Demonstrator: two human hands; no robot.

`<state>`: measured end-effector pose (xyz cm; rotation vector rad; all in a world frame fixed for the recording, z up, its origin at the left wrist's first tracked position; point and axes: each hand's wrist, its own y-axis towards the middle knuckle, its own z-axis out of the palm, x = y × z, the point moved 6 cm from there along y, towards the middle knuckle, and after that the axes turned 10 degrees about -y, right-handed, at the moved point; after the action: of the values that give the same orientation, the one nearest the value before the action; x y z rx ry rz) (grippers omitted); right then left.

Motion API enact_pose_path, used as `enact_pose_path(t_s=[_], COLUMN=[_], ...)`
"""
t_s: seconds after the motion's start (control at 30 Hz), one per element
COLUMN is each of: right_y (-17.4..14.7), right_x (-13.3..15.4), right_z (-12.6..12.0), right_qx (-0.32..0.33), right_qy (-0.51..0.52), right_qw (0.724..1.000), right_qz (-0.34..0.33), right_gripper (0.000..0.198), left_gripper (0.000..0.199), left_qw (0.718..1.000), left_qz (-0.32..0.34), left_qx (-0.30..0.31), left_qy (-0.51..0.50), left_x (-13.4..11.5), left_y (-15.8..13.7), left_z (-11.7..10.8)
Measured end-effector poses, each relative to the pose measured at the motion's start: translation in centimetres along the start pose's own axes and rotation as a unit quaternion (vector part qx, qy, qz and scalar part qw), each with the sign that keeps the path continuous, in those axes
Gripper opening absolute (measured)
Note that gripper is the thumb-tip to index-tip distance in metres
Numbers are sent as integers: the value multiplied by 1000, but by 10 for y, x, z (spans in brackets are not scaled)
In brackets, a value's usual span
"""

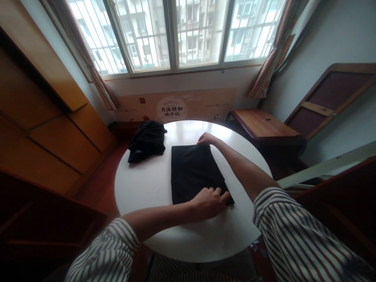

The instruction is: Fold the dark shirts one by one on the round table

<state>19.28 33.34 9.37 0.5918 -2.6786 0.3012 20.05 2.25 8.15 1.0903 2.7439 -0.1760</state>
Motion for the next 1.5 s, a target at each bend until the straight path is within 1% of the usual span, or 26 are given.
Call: enact_pose_path(t_s=[0.07,0.2,0.33,0.4,0.5,0.67,0.83,0.9,0.97,1.03,1.1,1.17,1.23,1.4,1.43,1.5], right_y=[5,10,11,11,10,10,7,6,5,6,8,9,9,6,5,3], right_x=[3,6,8,11,15,15,15,16,15,13,10,8,7,7,5,-1], right_z=[4,13,16,15,13,14,18,19,20,21,20,20,18,11,9,5], right_qx=[11,30,32,29,26,22,2,-5,-9,-10,-8,-6,-9,-33,-35,-37], right_qy=[-40,-104,-154,-173,-187,-187,-184,-181,-177,-172,-166,-159,-151,-118,-109,-89], right_qw=[999,994,987,984,981,981,981,981,981,982,983,985,986,990,992,995], right_qz=[-17,-34,-32,-31,-36,-50,-68,-75,-79,-78,-74,-72,-73,-63,-55,-33], right_gripper=[12,17,20,19,17,16,13,14,16,16,16,15,14,16,17,20], left_gripper=[32,30,43,39,27,21,26,27,26,23,26,33,34,20,21,24], left_qw=[1000,999,999,999,998,997,990,988,989,992,994,995,995,994,994,994], left_qz=[-6,-5,6,13,21,56,115,127,113,84,55,37,31,57,50,16], left_qx=[-13,-24,-22,-25,-16,2,-39,-41,-25,-18,-29,-45,-49,-25,-29,-48], left_qy=[6,24,41,46,50,58,72,82,90,93,89,85,83,88,92,100], left_x=[1,-1,-5,-5,-1,0,-18,-23,-25,-24,-23,-23,-26,-35,-36,-33], left_y=[-3,-10,-15,-15,-13,-16,-20,-20,-18,-16,-14,-12,-8,5,8,11], left_z=[0,2,6,5,5,4,3,7,12,14,11,6,4,14,16,17])
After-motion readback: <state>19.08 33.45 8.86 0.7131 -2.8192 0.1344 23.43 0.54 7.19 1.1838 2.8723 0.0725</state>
